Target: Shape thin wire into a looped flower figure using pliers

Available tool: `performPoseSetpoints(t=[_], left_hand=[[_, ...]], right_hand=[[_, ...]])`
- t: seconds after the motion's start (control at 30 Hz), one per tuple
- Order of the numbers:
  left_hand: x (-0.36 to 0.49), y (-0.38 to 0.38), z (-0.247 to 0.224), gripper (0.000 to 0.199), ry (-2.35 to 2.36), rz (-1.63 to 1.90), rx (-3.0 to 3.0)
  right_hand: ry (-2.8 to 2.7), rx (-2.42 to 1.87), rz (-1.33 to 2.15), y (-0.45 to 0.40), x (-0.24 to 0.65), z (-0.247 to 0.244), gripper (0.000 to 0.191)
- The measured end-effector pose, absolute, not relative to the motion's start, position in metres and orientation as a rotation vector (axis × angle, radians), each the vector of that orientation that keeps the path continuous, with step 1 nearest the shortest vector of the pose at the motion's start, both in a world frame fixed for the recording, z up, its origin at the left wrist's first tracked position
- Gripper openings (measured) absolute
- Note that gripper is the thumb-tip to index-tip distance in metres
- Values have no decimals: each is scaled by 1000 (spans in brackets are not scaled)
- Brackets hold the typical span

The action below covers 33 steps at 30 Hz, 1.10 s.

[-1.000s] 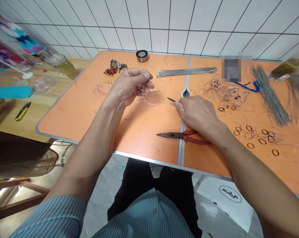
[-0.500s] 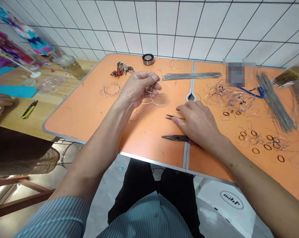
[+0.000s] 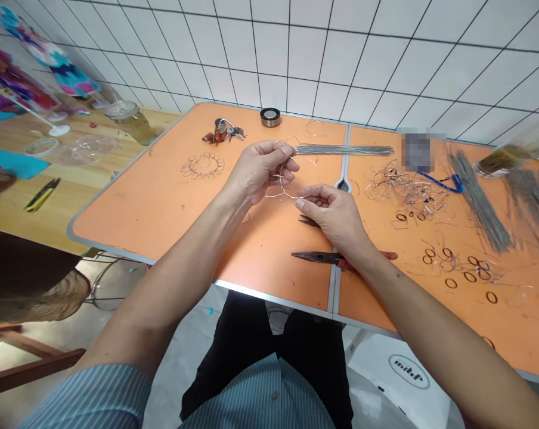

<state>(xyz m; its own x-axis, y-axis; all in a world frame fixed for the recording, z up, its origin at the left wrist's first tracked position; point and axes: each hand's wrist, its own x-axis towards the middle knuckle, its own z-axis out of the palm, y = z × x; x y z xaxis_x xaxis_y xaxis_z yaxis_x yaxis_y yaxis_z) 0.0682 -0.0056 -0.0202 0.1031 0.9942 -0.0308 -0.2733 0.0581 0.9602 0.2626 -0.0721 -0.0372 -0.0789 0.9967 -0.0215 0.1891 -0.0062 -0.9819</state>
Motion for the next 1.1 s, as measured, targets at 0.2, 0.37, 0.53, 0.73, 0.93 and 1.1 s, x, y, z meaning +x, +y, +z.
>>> performPoseSetpoints(t=[0.2, 0.37, 0.53, 0.73, 0.93, 1.1], left_hand=[[69, -6, -21, 23, 947, 1227, 1016], [69, -6, -22, 25, 934, 1229, 1018], [68, -5, -23, 35, 904, 1229, 1032], [67, -7, -19, 33, 930, 1227, 1047], [68, -9, -16, 32, 930, 1224, 1051], [69, -10, -15, 35, 927, 1234, 1055]], right_hand=[[-1424, -1305, 1156, -71, 261, -41, 20], [-1435, -1324, 1138, -71, 260, -40, 18], [-1468, -1352, 1068, -72, 261, -36, 14], [-1475, -1379, 1036, -75, 265, -29, 12], [-1509, -1410, 1004, -75, 270, -22, 13], [-1580, -1451, 927, -72, 276, -23, 14]])
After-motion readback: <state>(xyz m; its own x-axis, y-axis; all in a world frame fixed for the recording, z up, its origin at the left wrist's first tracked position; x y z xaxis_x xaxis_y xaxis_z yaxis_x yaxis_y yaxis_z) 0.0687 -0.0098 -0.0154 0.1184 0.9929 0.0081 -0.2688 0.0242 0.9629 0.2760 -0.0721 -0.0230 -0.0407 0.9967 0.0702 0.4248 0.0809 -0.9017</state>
